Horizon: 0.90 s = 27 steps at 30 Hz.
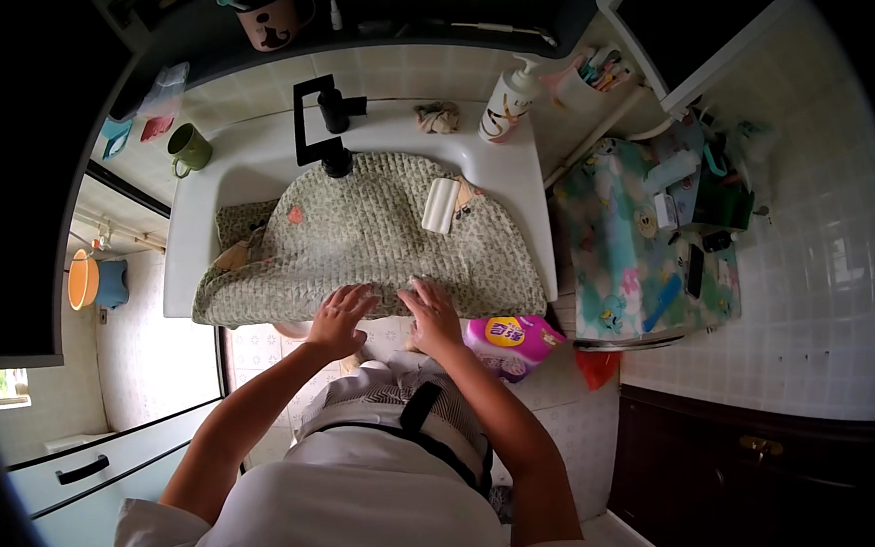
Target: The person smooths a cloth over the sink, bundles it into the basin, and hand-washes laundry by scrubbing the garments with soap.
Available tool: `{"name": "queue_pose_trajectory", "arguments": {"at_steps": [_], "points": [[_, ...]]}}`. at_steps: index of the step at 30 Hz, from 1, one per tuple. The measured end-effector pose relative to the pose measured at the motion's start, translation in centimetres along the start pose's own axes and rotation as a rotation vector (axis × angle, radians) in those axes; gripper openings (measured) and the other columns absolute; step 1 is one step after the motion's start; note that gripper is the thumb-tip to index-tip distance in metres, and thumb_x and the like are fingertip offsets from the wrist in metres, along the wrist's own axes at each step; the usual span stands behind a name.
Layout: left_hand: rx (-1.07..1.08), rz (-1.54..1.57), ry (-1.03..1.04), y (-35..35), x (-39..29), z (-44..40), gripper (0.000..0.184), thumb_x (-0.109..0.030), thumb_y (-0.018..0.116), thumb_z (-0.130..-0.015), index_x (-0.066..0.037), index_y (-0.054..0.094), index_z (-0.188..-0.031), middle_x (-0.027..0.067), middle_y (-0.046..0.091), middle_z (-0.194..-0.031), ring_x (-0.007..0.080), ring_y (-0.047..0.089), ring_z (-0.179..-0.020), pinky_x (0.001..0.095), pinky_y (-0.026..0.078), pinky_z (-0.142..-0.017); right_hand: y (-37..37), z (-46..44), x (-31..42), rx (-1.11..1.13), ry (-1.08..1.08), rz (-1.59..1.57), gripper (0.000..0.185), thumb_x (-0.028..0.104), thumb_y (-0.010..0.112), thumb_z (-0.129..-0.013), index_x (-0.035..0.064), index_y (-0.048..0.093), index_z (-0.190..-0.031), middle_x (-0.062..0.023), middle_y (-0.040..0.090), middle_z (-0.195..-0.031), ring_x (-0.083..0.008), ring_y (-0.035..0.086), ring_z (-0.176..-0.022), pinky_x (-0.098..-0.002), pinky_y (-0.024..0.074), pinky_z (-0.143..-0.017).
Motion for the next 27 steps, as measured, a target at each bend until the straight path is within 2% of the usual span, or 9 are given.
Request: {"name": "queue_pose_trajectory", "arguments": {"at_steps": [2,7,15,18,22,27], "points": [[-0.008,0.016,-0.022,0.1,-0.3,-0.5,0.065,-0.012,0.062,-0.062,-0.015,0.051,-0.126,0.0106,0.043,-0.137,0.0319,0.038,-0.128,0.0458,0.031,-0.107,0.6,0.2,0.2,0.011,-0.028,0.015,0.058,0.001,0.060,-0.068,0.0127,0.053,-0.125,-0.0129,0.042,-0.138,-0.0324,0.038,-0.129,-0.0424,0.0337,-0.106],[-0.020,-0.016,-0.022,0.4,-0.8,1.0,0.065,-0.012,0.061,-0.063,-0.013,0.049,-0.127,0.0107,0.043,-0.136,0.0315,0.038,-0.127,0.0449,0.032,-0.107,-1.6,2.3,-0.2,0.032,-0.064,0.004,0.058,0.000,0.060,-0.067,0.0132,0.055,-0.123,-0.0127,0.047,-0.129,-0.0322,0.043,-0.122,-0.0418,0.0365,-0.103],[-0.058,0.029,-0.036,2.0,-4.1,-1.4,0.065,-0.013,0.061,-0.061,-0.010,0.048,-0.125,0.0102,0.044,-0.135,0.0320,0.039,-0.126,0.0446,0.033,-0.105,-0.4,1.2,-0.3,0.000,-0.056,0.052,0.055,0.004,0.064,-0.066,0.0095,0.055,-0.120,-0.0131,0.046,-0.131,-0.0325,0.041,-0.124,-0.0431,0.0347,-0.104],[-0.078,0.047,-0.037,2.1,-4.2,-0.8,0.066,-0.013,0.060,-0.061,-0.010,0.048,-0.126,0.0095,0.045,-0.135,0.0314,0.039,-0.126,0.0443,0.033,-0.106,-1.5,2.4,-1.4,0.036,-0.120,-0.027,0.056,0.004,0.064,-0.066,0.0101,0.055,-0.121,-0.0126,0.045,-0.133,-0.0322,0.040,-0.125,-0.0430,0.0351,-0.104],[-0.077,-0.015,-0.045,1.9,-4.0,-0.6,0.069,-0.011,0.059,-0.059,-0.011,0.048,-0.128,0.0082,0.044,-0.137,0.0301,0.038,-0.128,0.0439,0.033,-0.106,-3.1,2.1,-4.0,0.057,-0.052,0.033,0.059,0.002,0.062,-0.068,0.0136,0.053,-0.125,-0.0121,0.046,-0.129,-0.0305,0.042,-0.122,-0.0415,0.0348,-0.105],[-0.101,-0.060,-0.174,3.0,-5.4,-1.8,0.073,-0.012,0.060,-0.060,-0.014,0.046,-0.132,0.0089,0.040,-0.139,0.0320,0.037,-0.129,0.0458,0.031,-0.107,-2.3,1.7,-3.0,0.023,-0.089,0.057,0.060,0.005,0.066,-0.066,0.0152,0.054,-0.124,-0.0133,0.044,-0.131,-0.0332,0.038,-0.126,-0.0429,0.0318,-0.107]]}}
Point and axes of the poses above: each hand's wrist, its own z-axis away from the middle knuckle, its own y-axis out of the palm, x = y × z, the point moved 7 cm from there along -z, towards the middle knuckle
